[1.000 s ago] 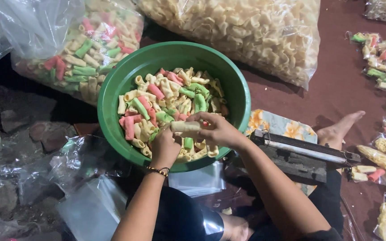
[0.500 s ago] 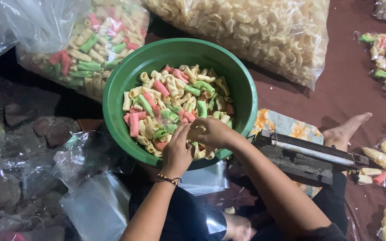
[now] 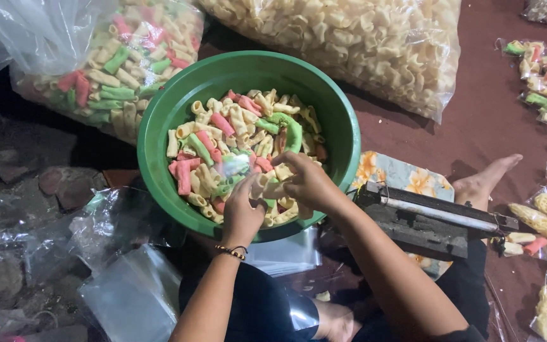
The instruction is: Packing colorful tube-shaped snacks into small plastic bags and sealing them using a manual heat sealer.
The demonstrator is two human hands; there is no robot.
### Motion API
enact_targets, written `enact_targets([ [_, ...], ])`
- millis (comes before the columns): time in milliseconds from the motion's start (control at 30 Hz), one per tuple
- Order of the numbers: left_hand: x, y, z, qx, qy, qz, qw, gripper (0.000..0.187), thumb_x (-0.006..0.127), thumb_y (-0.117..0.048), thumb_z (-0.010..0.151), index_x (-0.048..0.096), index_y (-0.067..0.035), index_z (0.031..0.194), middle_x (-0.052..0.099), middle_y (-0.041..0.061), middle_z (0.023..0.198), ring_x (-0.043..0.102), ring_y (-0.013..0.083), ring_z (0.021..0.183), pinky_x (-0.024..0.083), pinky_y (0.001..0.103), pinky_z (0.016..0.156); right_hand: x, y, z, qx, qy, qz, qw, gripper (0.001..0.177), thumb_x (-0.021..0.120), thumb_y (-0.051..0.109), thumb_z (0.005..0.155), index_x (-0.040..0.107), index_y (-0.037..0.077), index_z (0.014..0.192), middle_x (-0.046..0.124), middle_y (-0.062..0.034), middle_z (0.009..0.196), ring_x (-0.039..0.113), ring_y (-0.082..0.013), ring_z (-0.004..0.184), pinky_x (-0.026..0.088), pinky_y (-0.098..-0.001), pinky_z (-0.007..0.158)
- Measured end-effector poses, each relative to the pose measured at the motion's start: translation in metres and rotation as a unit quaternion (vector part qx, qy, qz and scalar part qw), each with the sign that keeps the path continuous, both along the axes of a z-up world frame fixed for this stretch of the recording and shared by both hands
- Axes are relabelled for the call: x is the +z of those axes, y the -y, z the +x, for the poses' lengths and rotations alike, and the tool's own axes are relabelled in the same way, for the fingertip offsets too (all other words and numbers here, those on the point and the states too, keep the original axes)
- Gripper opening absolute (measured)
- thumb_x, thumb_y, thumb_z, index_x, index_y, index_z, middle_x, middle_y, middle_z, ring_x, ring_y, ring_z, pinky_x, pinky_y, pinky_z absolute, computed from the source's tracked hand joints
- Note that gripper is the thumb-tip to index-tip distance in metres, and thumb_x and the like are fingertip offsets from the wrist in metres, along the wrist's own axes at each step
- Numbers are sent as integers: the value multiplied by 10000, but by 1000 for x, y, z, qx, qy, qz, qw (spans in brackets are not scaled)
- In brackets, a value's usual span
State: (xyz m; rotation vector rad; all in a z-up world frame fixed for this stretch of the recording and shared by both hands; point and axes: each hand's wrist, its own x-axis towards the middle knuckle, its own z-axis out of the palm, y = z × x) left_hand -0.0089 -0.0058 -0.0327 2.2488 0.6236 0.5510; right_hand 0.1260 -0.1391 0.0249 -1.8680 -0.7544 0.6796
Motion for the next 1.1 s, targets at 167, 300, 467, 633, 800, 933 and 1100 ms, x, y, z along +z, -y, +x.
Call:
enact_targets([
  [167,-1,18,1,-72,86,-1,994,474,689,66,713,709,2,1182,708,195,1137,687,410,1095,551,463,954,-22,-14,-9,50,77,-15,996,634,705,2,771,604,244,1348,533,-259,1169,655,-558,1047,586,-574,833],
  [300,1,9,-1,-57,93,0,994,405,715,31,733,713,8,1137,715,200,1088,697,418,1058,560,461,926,-5,-15,-19,31,31,19,999,668,629,-92,809,547,198,1405,478,-288,1245,640,-568,1109,607,-579,859],
  [467,17,3,-7,-24,54,-193,979,585,652,100,778,648,-42,1346,658,179,1319,781,313,845,644,346,782,4,-13,-11,-86,62,159,982,638,546,-103,787,569,95,1393,488,-252,1140,750,-452,967,634,-508,842],
  [633,6,8,-7,-34,40,-241,969,588,665,75,777,653,-68,1348,669,166,1301,772,318,820,656,338,739,-7,-26,-6,-150,51,296,942,626,508,-113,860,466,49,1464,407,-207,1268,724,-349,1035,619,-444,917],
  [800,26,16,-6,-44,13,-251,967,544,625,32,785,676,-45,1320,700,125,1263,790,268,770,659,333,717,-34,-34,2,-152,29,322,934,678,436,-132,859,413,97,1497,436,-209,1345,740,-330,981,646,-383,847],
  [933,38,19,-7,-28,-15,-280,959,556,637,-48,758,705,-117,1306,743,49,1122,774,177,731,639,302,660,-22,-29,-15,-105,155,312,931,563,569,-95,883,504,76,1416,410,-197,1329,725,-392,1071,611,-498,891],
  [1100,54,16,-7,20,-45,-319,947,532,671,-187,746,726,-155,1274,789,8,1003,753,138,752,608,326,706,-29,-18,-16,7,195,205,959,411,639,268,1002,585,131,1386,434,-173,1427,620,-429,1247,562,-477,963],
])
